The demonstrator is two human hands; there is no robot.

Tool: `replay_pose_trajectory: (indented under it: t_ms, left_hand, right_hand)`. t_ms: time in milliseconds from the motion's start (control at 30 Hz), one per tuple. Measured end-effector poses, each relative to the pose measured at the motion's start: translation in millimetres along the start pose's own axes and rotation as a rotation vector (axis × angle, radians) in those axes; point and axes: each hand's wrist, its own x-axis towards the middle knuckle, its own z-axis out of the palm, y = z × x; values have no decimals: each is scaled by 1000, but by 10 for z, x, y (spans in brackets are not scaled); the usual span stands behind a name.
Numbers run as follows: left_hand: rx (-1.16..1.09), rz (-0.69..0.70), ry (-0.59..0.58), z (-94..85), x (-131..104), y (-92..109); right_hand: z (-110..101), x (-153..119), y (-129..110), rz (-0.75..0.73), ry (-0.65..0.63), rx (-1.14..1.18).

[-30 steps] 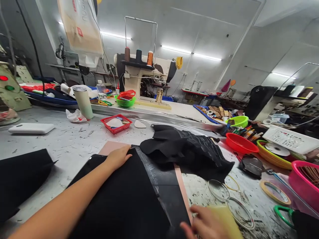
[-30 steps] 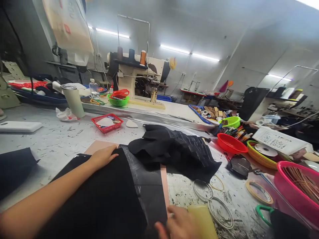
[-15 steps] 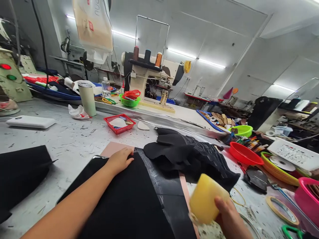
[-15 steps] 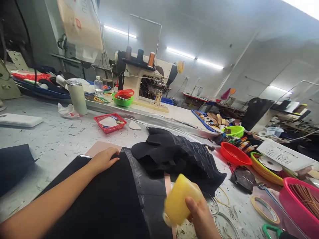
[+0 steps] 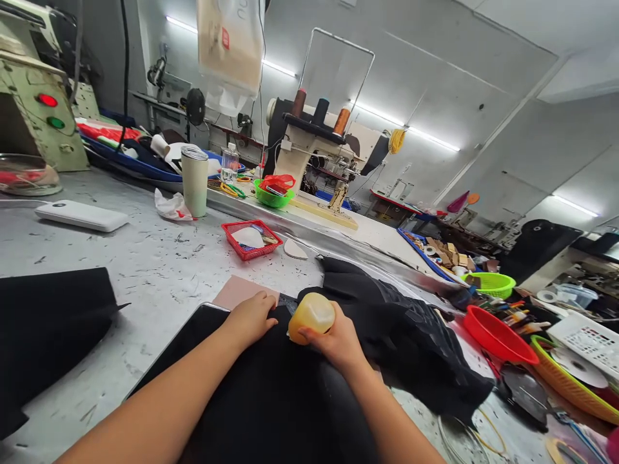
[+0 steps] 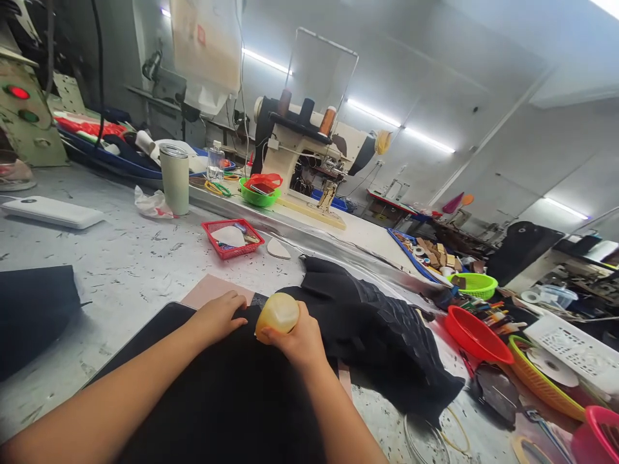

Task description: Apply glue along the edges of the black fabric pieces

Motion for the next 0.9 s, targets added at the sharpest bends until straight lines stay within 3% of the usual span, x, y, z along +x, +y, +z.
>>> replay_pose_trajectory:
  t_ms: [633,767,900]
  left_hand:
    - [-57,-72,-27,-14,24,-36]
    - [-73,-62,-26,-14,35,-46]
    - [-65,-53,-15,13,57,-60]
  right_hand:
    - [348,544,-60,-52,39,-143]
    - [305,553,-92,-63,5,-140]
    - [147,390,-124,-54,-23,-160]
